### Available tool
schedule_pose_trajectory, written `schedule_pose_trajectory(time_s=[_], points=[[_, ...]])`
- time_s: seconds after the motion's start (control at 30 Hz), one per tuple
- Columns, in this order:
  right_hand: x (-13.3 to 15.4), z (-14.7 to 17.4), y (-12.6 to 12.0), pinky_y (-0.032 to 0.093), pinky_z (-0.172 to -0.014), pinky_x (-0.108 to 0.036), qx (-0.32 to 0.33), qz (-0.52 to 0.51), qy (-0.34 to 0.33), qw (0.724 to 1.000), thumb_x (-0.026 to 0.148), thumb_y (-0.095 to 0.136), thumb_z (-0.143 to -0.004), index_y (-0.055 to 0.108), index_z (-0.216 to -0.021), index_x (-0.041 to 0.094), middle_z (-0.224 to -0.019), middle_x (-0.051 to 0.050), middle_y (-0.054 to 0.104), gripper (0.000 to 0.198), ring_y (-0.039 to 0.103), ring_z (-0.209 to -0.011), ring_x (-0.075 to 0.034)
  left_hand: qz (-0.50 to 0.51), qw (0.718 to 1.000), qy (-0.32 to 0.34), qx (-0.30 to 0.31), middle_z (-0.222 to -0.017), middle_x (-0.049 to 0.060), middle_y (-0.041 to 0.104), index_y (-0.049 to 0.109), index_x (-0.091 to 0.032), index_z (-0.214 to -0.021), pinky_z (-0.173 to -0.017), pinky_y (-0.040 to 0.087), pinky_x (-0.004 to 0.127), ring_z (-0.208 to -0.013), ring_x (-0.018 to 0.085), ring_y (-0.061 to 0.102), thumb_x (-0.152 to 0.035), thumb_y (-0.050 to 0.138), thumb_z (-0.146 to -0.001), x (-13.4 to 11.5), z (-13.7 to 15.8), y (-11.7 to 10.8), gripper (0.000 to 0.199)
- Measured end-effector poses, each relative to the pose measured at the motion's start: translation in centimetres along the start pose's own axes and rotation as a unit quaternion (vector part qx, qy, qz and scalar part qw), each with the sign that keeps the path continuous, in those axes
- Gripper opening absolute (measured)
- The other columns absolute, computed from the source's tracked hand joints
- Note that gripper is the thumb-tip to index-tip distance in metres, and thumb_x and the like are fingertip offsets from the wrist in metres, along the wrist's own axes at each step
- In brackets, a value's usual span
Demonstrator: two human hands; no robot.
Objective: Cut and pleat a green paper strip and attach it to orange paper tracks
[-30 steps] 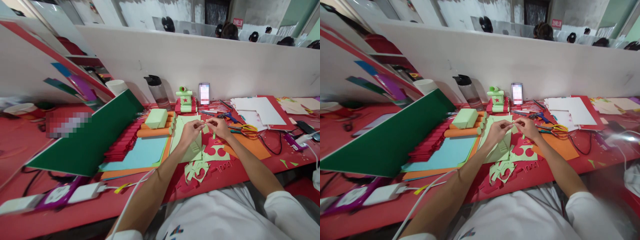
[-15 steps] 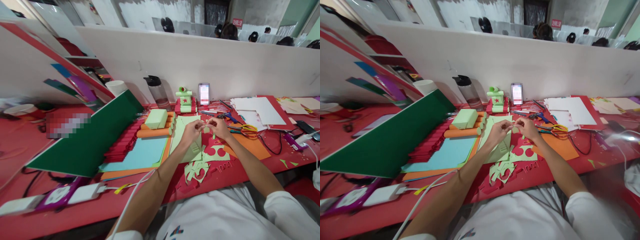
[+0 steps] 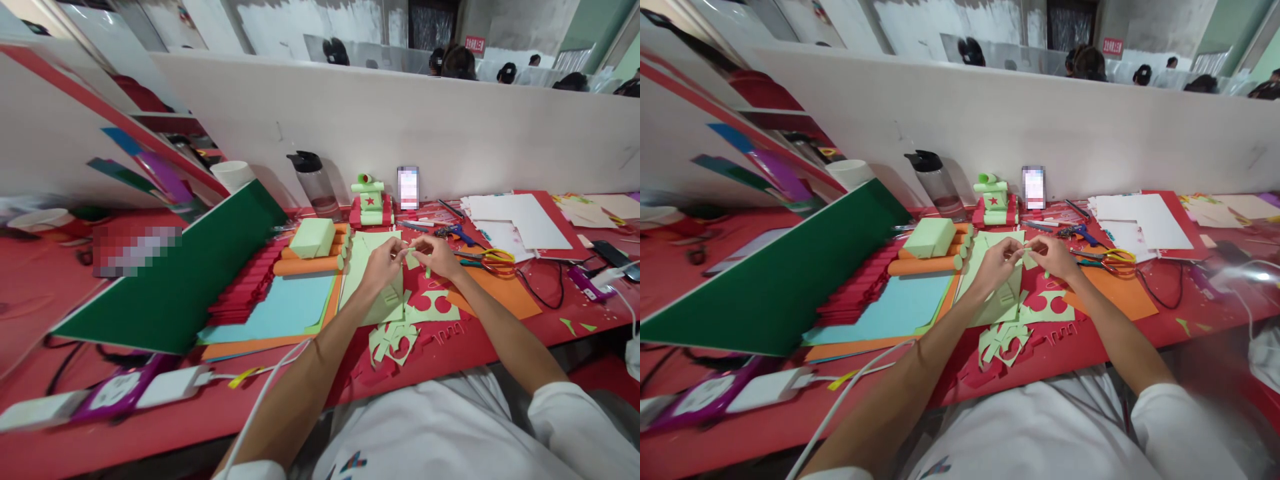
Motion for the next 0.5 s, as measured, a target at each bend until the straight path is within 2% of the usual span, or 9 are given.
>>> schedule_pose_trajectory(time_s=[0.17, 0.33, 0.5], points=[[0.17, 0.01, -0.13, 0.054, -0.07, -0.028, -0.025, 0.011, -0.023, 0.999, 0.023, 0.065, -0.081, 0.071, -0.084, 0.018, -0.081, -0.003, 0.074, 0.009, 0.068, -0.072, -0.016, 0.027, 0.999, 0.001, 0.02, -0.086, 0.003, 0.07, 0.063, -0.021, -0.091, -0.07, 0.049, 0.03, -0.075, 0.019, 0.064, -0.045, 0.058, -0.092, -0.1, -0.04, 0.15, 0.025], [0.41, 0.08, -0.3, 0.054, -0.071, -0.028, -0.04, 0.021, -0.045, 0.998, 0.019, 0.062, -0.08, 0.074, -0.083, 0.018, -0.083, -0.004, 0.076, 0.012, 0.07, -0.075, -0.017, 0.053, 0.998, -0.017, 0.025, -0.08, 0.003, 0.069, 0.065, -0.02, -0.089, -0.068, 0.048, 0.03, -0.072, 0.019, 0.064, -0.047, 0.063, -0.088, 0.39, -0.3, 0.24, 0.028], [0.51, 0.07, -0.26, 0.056, -0.078, -0.029, -0.011, -0.01, -0.019, 1.0, 0.019, 0.064, -0.08, 0.074, -0.099, 0.019, -0.095, -0.005, 0.077, 0.021, 0.071, -0.084, -0.018, 0.045, 0.999, -0.021, -0.012, -0.082, 0.004, 0.07, 0.065, -0.02, -0.088, -0.068, 0.047, 0.029, -0.074, 0.018, 0.063, -0.044, 0.065, -0.087, 0.47, -0.4, -0.01, 0.024]])
Point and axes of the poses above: each hand's wrist, its own z-axis away from the middle knuckle, its own y-axis out of the palm, x = y × z, the point moved 2 cm from there along -z, towards the middle knuckle
